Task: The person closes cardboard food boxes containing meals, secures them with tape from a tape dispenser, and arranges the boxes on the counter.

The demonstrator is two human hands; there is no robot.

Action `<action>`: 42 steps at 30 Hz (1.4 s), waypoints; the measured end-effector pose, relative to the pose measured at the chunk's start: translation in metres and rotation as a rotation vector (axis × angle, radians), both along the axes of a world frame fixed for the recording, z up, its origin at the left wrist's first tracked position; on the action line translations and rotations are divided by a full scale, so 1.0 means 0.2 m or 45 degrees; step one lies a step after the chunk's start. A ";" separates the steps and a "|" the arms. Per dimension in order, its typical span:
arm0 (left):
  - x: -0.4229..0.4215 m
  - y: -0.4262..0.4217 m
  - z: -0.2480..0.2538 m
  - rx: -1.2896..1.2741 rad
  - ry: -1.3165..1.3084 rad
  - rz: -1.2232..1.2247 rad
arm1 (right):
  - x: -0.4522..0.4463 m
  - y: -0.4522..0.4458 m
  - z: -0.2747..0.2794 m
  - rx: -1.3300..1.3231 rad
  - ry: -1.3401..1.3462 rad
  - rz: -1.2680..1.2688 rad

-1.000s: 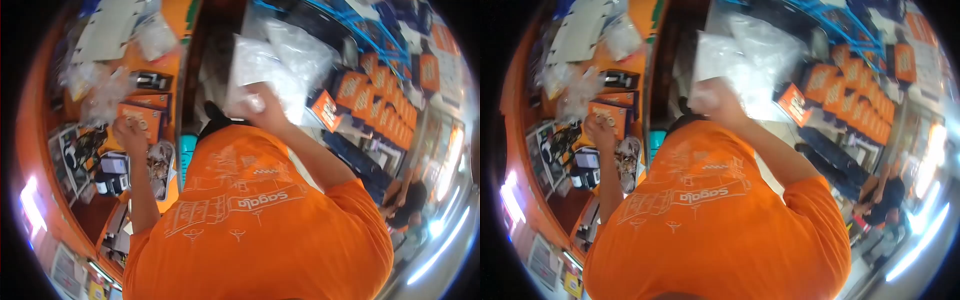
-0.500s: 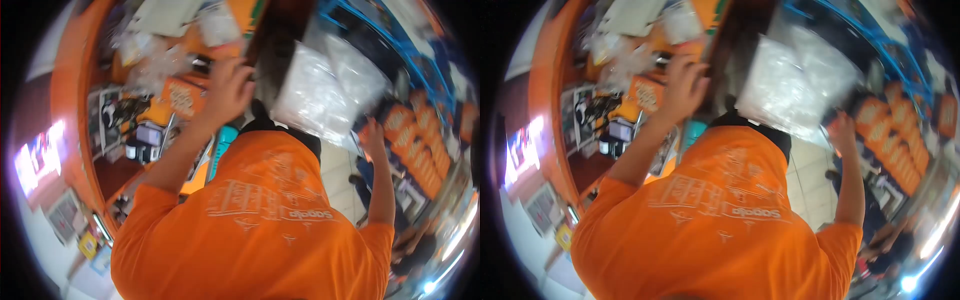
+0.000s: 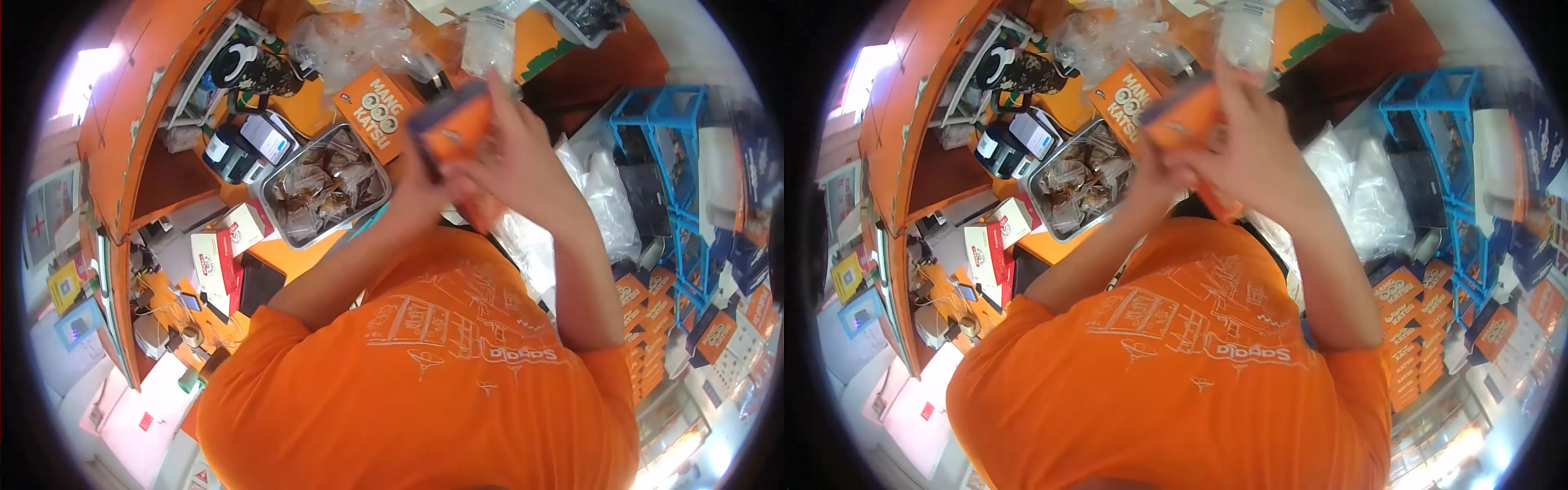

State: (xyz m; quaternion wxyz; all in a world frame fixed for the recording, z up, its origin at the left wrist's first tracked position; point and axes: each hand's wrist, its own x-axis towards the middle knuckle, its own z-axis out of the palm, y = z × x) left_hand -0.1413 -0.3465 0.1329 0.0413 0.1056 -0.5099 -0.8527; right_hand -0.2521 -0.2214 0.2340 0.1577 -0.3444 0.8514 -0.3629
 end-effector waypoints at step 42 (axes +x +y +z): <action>-0.09 2.26 -0.19 -1.600 0.448 -0.884 | 1.03 2.14 -1.15 0.387 0.351 -0.992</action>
